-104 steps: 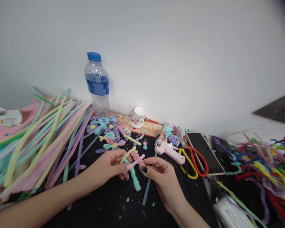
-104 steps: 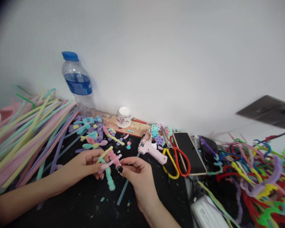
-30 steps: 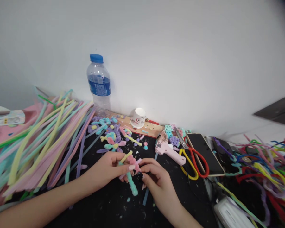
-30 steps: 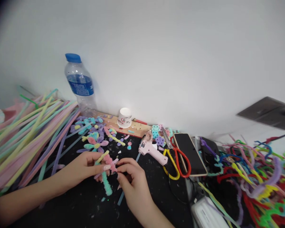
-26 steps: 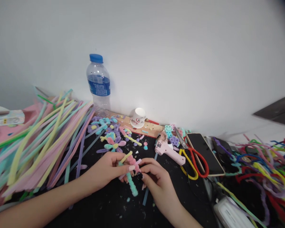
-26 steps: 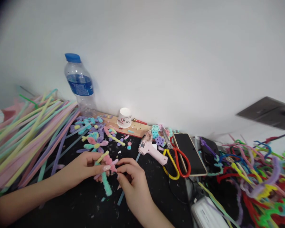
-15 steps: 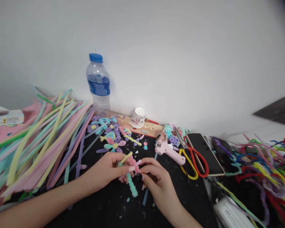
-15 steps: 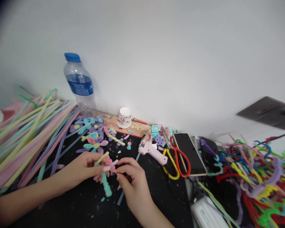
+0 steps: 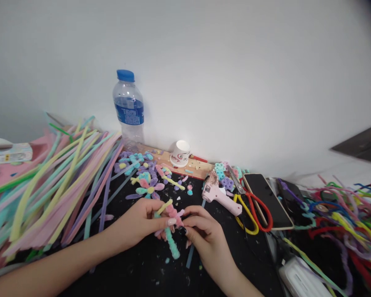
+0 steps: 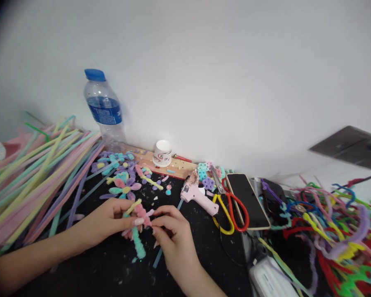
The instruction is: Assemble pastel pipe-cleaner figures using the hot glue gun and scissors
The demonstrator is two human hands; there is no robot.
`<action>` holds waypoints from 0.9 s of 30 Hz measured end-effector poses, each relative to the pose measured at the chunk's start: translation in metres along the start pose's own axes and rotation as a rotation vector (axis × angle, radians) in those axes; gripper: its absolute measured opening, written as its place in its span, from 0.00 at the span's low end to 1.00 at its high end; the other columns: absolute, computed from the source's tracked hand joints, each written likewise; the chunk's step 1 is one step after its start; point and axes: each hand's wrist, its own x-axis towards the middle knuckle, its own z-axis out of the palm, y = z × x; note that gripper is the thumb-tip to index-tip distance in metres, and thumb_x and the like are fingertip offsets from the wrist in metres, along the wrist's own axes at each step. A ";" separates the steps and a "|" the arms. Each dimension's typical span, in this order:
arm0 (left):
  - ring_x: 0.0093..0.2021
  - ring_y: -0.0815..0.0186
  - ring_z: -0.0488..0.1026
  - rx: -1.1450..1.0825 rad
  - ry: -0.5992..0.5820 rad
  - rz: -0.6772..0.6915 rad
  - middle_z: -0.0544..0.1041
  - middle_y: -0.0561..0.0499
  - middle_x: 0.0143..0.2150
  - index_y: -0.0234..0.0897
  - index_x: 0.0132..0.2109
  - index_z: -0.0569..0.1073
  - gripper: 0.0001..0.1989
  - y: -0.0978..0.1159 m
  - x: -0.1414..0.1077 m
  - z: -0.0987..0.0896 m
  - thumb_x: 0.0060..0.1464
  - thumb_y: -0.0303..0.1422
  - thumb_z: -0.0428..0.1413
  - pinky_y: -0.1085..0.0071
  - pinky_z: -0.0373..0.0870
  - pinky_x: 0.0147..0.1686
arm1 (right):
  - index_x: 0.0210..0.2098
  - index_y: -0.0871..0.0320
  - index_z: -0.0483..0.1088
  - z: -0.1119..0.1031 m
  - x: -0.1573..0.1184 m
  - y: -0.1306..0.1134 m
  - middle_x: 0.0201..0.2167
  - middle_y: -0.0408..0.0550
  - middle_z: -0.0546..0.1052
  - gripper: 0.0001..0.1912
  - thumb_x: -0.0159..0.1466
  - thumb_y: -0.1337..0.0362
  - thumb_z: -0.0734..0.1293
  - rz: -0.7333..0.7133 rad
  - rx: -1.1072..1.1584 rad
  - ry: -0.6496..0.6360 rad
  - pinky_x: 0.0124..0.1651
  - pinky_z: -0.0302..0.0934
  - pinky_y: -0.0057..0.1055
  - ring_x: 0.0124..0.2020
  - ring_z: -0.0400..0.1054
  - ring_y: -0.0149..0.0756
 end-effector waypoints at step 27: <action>0.23 0.71 0.66 0.004 0.015 0.031 0.72 0.56 0.25 0.35 0.33 0.71 0.11 0.002 -0.001 0.003 0.50 0.40 0.56 0.75 0.64 0.26 | 0.29 0.56 0.75 0.000 0.000 0.001 0.39 0.47 0.69 0.06 0.57 0.69 0.66 0.029 0.049 0.031 0.24 0.64 0.23 0.26 0.65 0.27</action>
